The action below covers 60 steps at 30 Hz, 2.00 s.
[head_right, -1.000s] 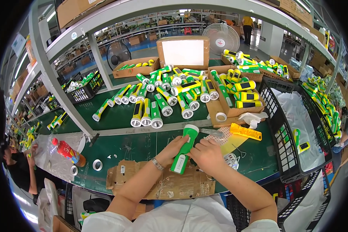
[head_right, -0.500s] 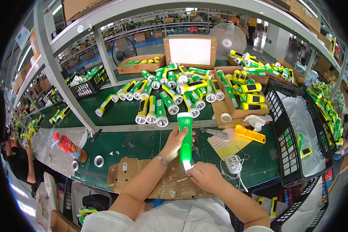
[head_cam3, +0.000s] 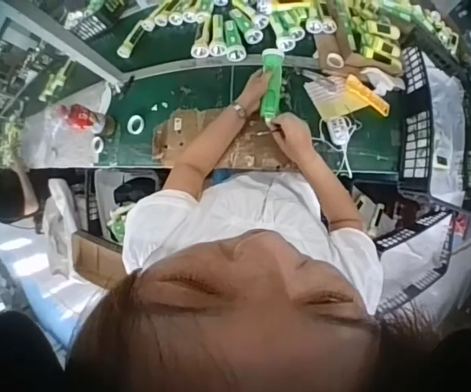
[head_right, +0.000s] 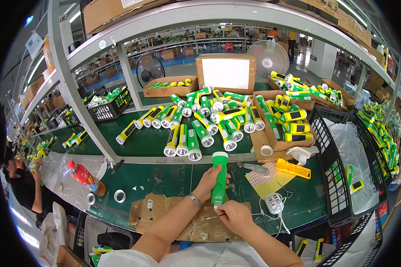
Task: Applying labels and inspecting solar-powered flashlights on an assembly line.
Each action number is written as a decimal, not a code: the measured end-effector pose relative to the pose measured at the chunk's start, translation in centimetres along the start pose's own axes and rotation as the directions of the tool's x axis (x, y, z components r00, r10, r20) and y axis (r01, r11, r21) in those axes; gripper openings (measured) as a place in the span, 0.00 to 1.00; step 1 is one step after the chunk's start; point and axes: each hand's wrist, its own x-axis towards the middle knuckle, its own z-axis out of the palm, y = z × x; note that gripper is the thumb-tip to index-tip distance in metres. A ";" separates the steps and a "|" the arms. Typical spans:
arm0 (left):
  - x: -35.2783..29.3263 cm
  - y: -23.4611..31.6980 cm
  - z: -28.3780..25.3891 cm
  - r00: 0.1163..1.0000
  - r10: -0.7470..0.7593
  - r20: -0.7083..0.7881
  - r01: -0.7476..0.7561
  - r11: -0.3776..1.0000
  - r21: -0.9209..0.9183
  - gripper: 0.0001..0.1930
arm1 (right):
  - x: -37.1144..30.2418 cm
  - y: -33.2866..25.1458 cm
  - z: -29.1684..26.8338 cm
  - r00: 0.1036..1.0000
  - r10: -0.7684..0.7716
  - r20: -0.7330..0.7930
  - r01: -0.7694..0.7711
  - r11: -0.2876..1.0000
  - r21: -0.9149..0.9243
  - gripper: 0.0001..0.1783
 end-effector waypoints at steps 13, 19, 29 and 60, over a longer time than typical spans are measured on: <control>-1.9 1.0 1.9 0.972 0.185 0.142 -0.180 0.982 -0.052 0.16 | 0.7 2.1 1.7 0.390 0.833 0.391 -0.831 0.136 0.539 0.24; -2.3 3.7 2.3 0.873 0.282 0.397 -0.269 0.959 -0.089 0.24 | 0.5 2.1 -1.8 0.521 0.650 0.553 -0.587 -0.197 0.785 0.28; 6.1 8.1 -18.5 0.513 0.629 -0.584 0.433 0.398 0.809 0.37 | -1.0 7.1 -14.6 0.363 0.932 -0.016 -0.199 0.094 0.976 0.24; -1.4 6.3 -1.6 0.960 0.128 0.248 0.019 0.855 -0.518 0.27 | -1.0 3.3 -7.5 0.634 0.608 0.478 -0.726 0.681 0.098 0.19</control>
